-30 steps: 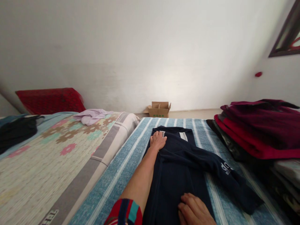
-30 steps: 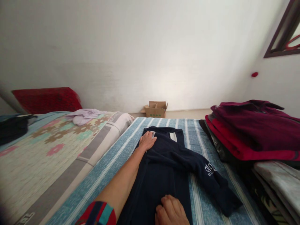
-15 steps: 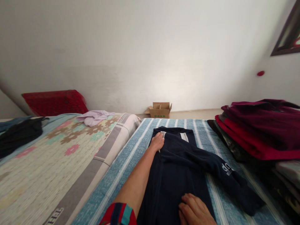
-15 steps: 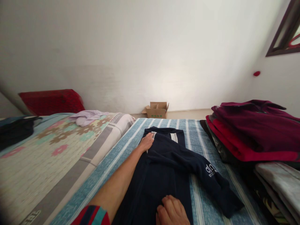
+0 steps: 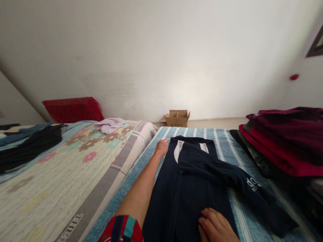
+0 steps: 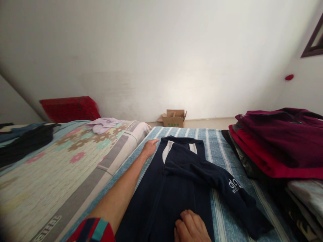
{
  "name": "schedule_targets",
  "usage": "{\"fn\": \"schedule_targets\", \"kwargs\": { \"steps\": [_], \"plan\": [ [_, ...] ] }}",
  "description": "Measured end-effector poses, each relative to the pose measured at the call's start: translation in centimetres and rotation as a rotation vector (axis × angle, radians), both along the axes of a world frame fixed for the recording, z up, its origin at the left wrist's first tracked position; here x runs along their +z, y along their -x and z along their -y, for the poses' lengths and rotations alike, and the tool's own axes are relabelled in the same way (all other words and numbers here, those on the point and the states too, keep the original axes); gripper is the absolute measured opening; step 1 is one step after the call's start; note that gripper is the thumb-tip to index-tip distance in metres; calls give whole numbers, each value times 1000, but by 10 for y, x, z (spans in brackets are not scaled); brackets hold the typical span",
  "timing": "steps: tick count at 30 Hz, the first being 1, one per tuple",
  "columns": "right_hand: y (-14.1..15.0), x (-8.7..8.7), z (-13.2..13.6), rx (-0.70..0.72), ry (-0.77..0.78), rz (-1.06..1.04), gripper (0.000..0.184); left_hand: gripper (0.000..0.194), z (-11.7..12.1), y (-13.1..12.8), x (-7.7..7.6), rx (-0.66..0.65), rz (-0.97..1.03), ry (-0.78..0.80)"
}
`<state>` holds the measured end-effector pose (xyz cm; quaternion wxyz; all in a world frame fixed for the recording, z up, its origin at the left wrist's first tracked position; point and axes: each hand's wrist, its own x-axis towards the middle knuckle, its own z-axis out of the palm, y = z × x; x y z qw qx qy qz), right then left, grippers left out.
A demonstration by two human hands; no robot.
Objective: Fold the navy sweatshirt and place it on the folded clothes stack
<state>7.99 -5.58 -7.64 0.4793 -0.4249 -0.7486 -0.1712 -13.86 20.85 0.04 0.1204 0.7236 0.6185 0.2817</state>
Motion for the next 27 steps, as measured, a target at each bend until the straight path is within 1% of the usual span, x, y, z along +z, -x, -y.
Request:
{"fn": "schedule_targets", "kwargs": {
  "steps": [2,5,8,10,13,15,19,21,24,27],
  "plan": [
    [-7,1,-2,60,2,105,17,49,5,-5,-3,-32,-35,17],
    [-9,-2,-1,57,19,154,16,51,9,-13,-5,-64,-84,43],
    [-1,-4,2,-9,65,50,19,49,11,-23,-5,-94,-135,70],
    [5,-4,4,-46,96,-18,20,42,13,-32,-5,-140,-178,97],
    [9,2,5,-20,82,-6,18,32,20,-46,-9,-211,-254,141],
    [10,7,4,-28,61,-39,18,35,26,-54,-12,-215,-303,155],
    [10,14,2,-28,44,-85,19,47,36,-61,-15,-152,-389,160],
    [11,16,1,-6,41,-66,19,47,40,-63,-11,-129,-421,156],
    [11,18,1,-9,51,-82,19,41,48,-71,1,-105,-447,134],
    [13,18,1,-9,68,-102,19,37,64,-85,14,-127,-450,110]
  ]
}}
